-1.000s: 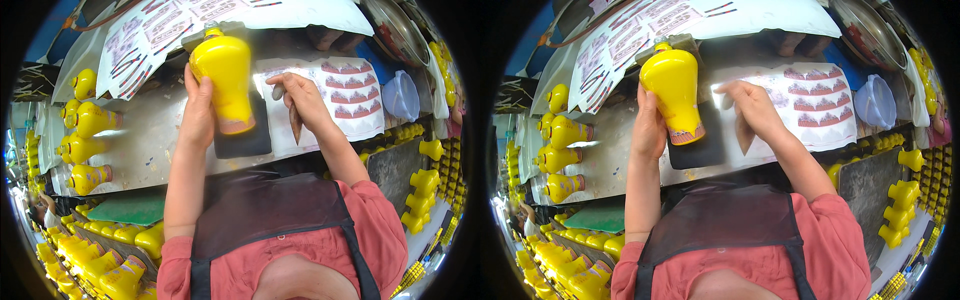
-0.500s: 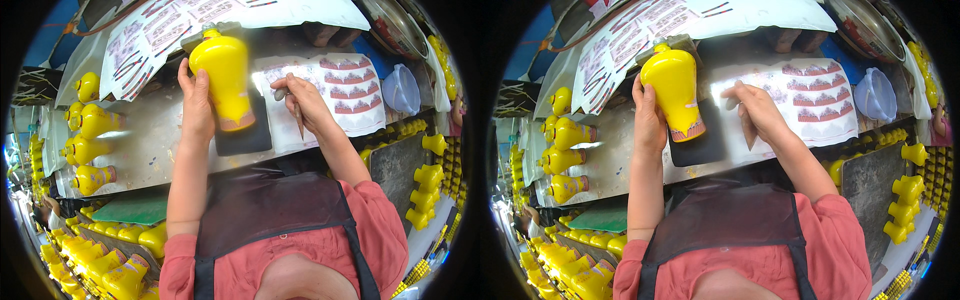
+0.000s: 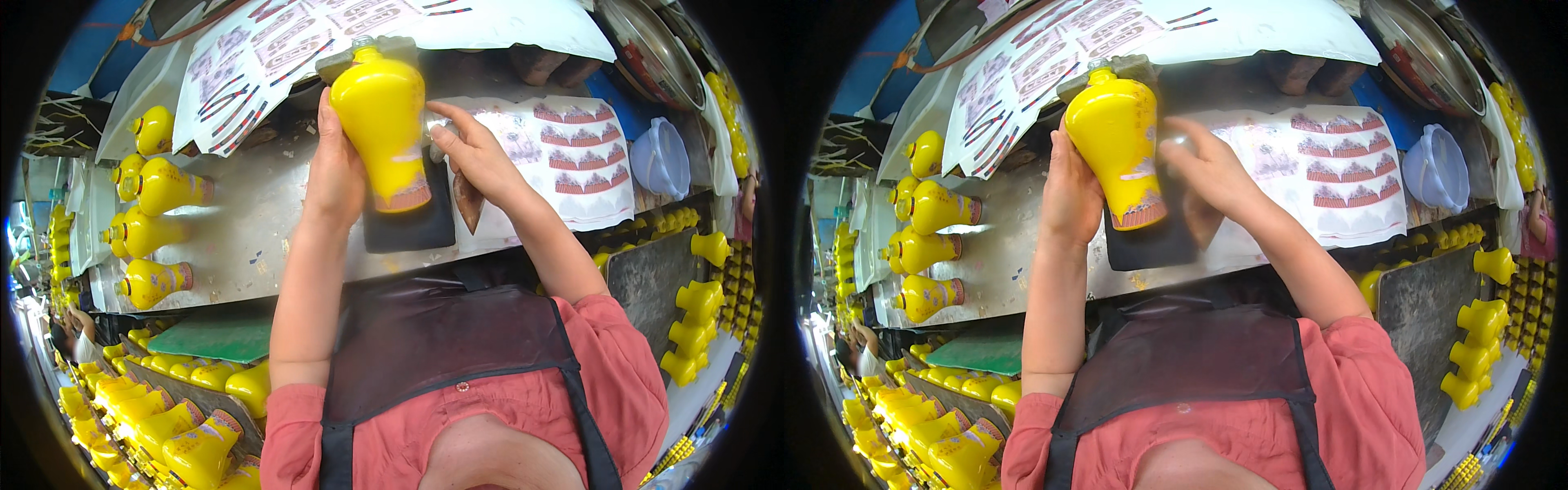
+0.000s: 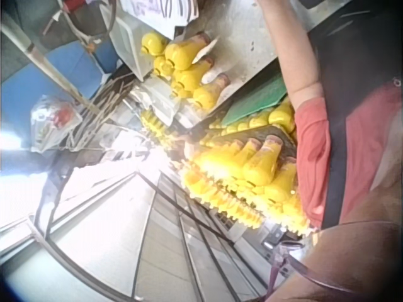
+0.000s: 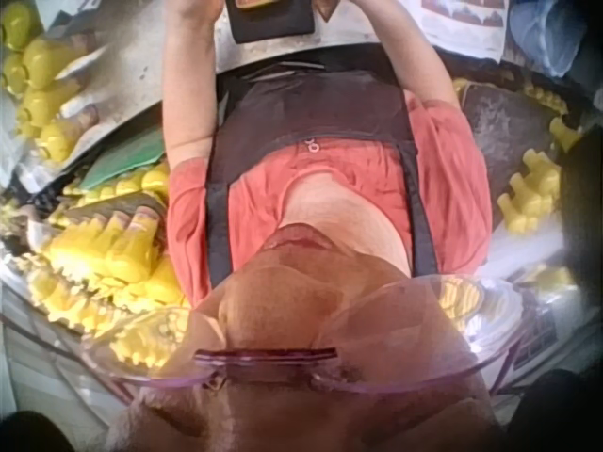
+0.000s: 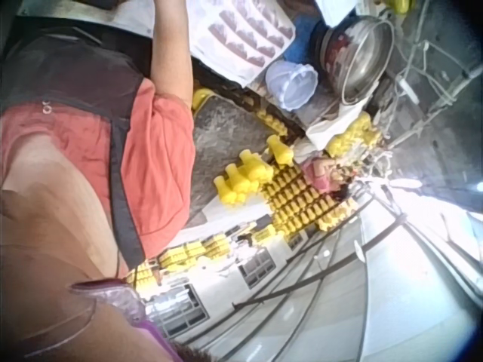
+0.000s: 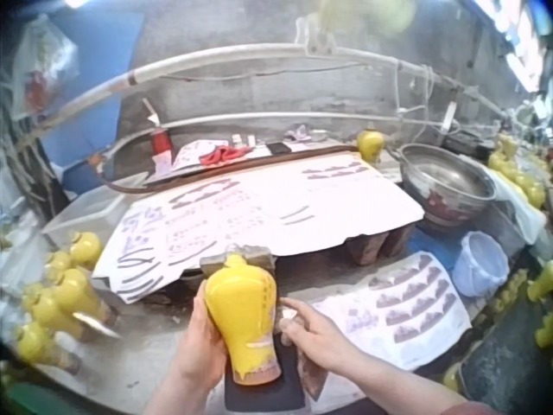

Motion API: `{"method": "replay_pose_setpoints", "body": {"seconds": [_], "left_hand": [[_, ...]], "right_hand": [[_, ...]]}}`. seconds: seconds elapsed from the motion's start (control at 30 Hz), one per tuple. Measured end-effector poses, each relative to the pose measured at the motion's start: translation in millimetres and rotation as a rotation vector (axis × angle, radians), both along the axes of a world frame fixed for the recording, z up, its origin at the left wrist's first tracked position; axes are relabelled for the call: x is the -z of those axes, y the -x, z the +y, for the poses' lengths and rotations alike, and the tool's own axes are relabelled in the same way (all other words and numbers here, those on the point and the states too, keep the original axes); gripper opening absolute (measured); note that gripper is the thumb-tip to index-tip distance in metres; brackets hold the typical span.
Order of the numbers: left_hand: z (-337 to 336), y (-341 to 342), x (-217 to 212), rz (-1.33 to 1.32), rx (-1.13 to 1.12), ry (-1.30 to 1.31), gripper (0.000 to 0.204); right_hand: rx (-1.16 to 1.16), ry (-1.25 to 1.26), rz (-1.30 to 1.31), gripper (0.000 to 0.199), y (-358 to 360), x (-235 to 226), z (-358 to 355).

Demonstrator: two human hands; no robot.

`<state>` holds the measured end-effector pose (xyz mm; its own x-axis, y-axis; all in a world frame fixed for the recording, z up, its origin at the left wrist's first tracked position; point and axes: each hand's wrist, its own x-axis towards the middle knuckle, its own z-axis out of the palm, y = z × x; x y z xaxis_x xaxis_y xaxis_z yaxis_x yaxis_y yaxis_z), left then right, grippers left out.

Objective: The person applies printed labels to yellow plastic bottles by hand. They peel labels from a sheet, wrap them around each bottle, smooth the surface, and place the labeled bottles on a nearby tray. The process is repeated for multiple bottles.

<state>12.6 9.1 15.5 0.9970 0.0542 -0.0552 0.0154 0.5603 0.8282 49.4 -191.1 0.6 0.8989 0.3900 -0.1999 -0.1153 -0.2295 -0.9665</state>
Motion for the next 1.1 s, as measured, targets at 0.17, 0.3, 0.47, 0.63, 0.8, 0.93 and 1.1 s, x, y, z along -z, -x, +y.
{"method": "replay_pose_setpoints", "body": {"seconds": [0.17,0.3,0.47,0.63,0.8,0.93,1.1], "left_hand": [[-1.3,-7.5,4.7,0.048,0.077,0.177,0.056],[-2.5,-5.1,0.3,0.036,-0.117,-0.214,0.064],[-11.4,-2.4,2.0,-0.079,-0.112,-0.238,0.071],[-2.2,-12.0,15.6,-0.021,-0.015,-0.085,0.076],[-8.5,2.7,22.6,-0.166,-0.126,-0.265,0.087],[-5.6,4.0,18.1,-0.084,-0.102,-0.423,0.102],[-0.8,1.9,14.1,-0.044,-0.055,-0.517,0.114]], "right_hand": [[-0.054,-0.041,-0.067,0.053,-2.4,2.3,9.3],[-0.085,-0.002,-0.145,0.048,-5.1,3.9,0.0],[0.343,-0.297,0.237,0.044,-24.8,3.8,-14.0],[0.242,-0.496,0.098,0.032,-18.2,-15.5,-6.2],[-0.003,-0.126,-0.698,0.027,-7.8,-43.6,5.5],[0.016,0.087,-1.114,0.024,-37.3,-55.2,22.4],[-0.139,-0.101,-0.932,0.017,-62.1,-80.8,35.0]]}}
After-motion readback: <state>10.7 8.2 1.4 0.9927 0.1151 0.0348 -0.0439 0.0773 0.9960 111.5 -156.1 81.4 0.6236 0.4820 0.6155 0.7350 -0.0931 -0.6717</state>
